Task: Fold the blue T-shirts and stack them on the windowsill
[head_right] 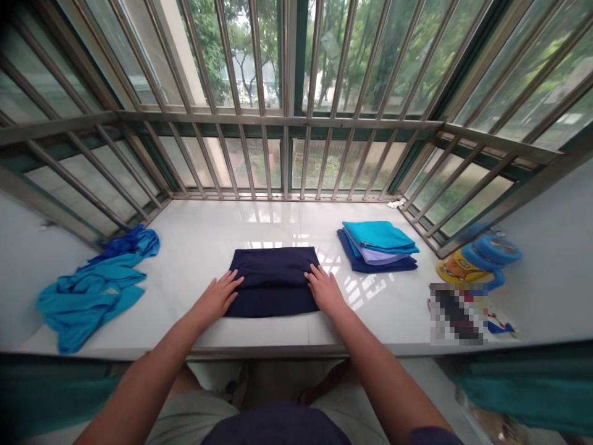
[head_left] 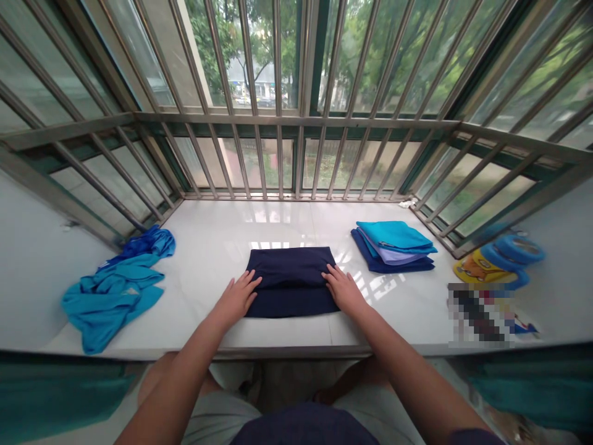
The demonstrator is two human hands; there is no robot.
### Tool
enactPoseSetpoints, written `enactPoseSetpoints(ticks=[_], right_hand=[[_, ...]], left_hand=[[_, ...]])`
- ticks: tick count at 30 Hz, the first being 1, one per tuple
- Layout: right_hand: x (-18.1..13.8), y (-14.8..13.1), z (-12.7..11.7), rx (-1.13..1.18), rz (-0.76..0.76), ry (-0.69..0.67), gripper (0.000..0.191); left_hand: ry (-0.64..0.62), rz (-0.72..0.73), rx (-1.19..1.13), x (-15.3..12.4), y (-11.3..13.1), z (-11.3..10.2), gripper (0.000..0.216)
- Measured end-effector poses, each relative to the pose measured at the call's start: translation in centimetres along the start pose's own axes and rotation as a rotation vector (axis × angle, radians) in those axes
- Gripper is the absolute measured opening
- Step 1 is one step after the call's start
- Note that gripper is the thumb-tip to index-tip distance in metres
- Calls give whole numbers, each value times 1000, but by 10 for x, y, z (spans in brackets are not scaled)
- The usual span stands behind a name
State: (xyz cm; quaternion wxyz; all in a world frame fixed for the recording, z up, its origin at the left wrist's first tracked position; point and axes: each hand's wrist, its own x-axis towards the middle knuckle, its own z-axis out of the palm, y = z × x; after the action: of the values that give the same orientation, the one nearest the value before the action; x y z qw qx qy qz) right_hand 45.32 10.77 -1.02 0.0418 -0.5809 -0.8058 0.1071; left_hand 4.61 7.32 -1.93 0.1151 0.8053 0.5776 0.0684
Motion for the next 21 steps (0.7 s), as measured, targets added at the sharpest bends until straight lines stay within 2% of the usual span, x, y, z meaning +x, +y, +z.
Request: enactPoseSetpoints(ticks=[3,8,9,11,13,17,21], right_hand=[[-26,2,9,-15,-23,22,49],[-88,12,29,-5,-114,96,58],[-98,14,31,-3,-125,102,59],[-112,16,32,1,-135,113,59],[-114,16,27,8,-133,128,56],[-97,10,6,-17,-112,100,44],[-79,5,-8,-60,-106,13,38]], left_hand=[[56,43,39,-32,5,15,58],[94,153,69,-104,15,37,98],[94,163,65,-115,17,40,99],[103,147,37,-129,20,42,84],[145,96,-27,-128,21,39,67],[223,9,-114,-95,20,20,59],[116,39,-74,-58,16,0,48]])
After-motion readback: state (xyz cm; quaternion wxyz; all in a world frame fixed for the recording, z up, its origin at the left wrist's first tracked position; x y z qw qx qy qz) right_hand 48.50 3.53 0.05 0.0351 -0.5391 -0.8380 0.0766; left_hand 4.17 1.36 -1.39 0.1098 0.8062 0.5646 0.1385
